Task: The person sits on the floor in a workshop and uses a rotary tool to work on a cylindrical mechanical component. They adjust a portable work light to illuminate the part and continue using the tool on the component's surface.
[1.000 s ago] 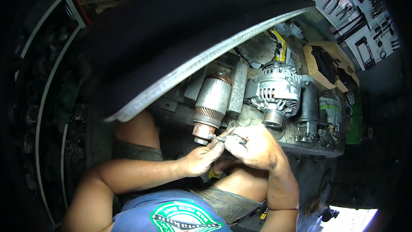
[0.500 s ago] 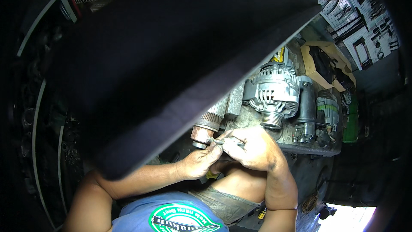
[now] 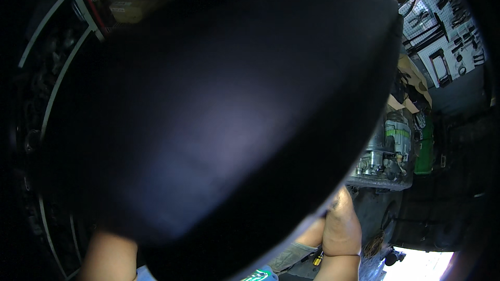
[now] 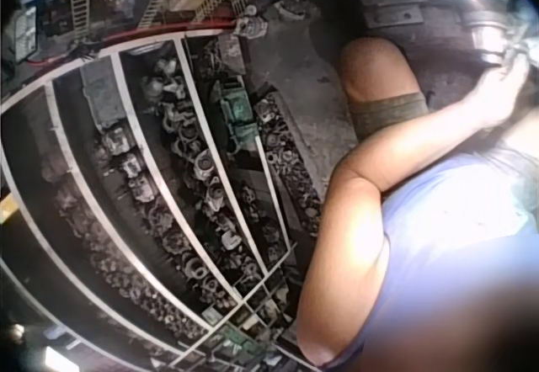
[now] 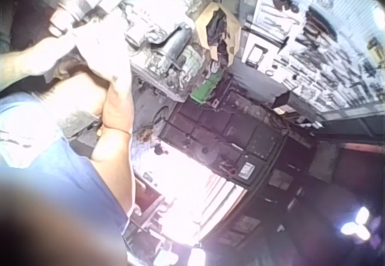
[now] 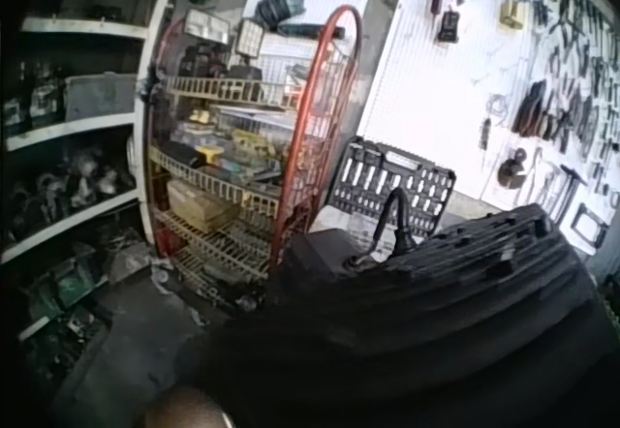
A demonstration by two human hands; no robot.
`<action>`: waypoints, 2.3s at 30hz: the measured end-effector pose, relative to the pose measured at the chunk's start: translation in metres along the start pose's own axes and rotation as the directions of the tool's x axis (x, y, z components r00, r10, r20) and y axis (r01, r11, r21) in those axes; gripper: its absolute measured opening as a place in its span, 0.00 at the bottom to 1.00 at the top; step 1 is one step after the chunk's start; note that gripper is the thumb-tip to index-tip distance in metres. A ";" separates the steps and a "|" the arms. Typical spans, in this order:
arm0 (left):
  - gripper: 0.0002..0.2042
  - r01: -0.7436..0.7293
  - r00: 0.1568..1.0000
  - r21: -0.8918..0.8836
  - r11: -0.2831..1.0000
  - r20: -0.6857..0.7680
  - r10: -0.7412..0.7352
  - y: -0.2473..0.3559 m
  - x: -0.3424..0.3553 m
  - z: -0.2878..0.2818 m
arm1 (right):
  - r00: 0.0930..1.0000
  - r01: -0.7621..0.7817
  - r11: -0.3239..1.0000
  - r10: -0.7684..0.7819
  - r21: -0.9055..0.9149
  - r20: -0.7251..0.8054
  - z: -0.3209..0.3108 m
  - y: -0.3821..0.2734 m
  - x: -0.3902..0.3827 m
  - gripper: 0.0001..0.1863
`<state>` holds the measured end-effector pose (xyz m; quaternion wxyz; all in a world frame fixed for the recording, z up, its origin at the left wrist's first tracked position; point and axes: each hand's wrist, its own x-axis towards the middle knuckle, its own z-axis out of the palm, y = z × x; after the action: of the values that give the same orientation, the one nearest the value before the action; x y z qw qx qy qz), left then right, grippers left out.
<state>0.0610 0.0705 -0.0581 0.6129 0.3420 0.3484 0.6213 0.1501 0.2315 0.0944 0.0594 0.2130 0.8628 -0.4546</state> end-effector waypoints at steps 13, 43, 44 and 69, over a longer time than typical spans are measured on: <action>0.31 0.223 0.973 -0.112 0.968 -0.032 -0.228 -0.006 0.000 -0.001 | 0.985 0.172 0.982 -0.172 0.076 -0.010 0.006 0.016 0.004 0.13; 0.30 0.193 0.974 -0.098 0.976 -0.096 -0.203 0.003 0.001 0.003 | 0.993 -0.063 0.990 0.050 0.123 0.107 -0.001 -0.009 0.002 0.15; 0.30 0.253 0.963 -0.105 0.962 -0.064 -0.261 0.004 0.000 0.002 | 0.993 -0.060 0.991 0.048 0.118 0.107 -0.002 -0.010 0.001 0.15; 0.31 0.053 0.999 -0.187 0.981 0.000 -0.054 0.011 0.002 0.003 | 0.982 -0.121 0.966 0.083 0.229 0.169 -0.001 0.007 0.001 0.16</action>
<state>0.0582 0.0725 -0.0474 0.6577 0.2720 0.2992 0.6355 0.1521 0.2361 0.0897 0.1249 0.2262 0.7826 -0.5664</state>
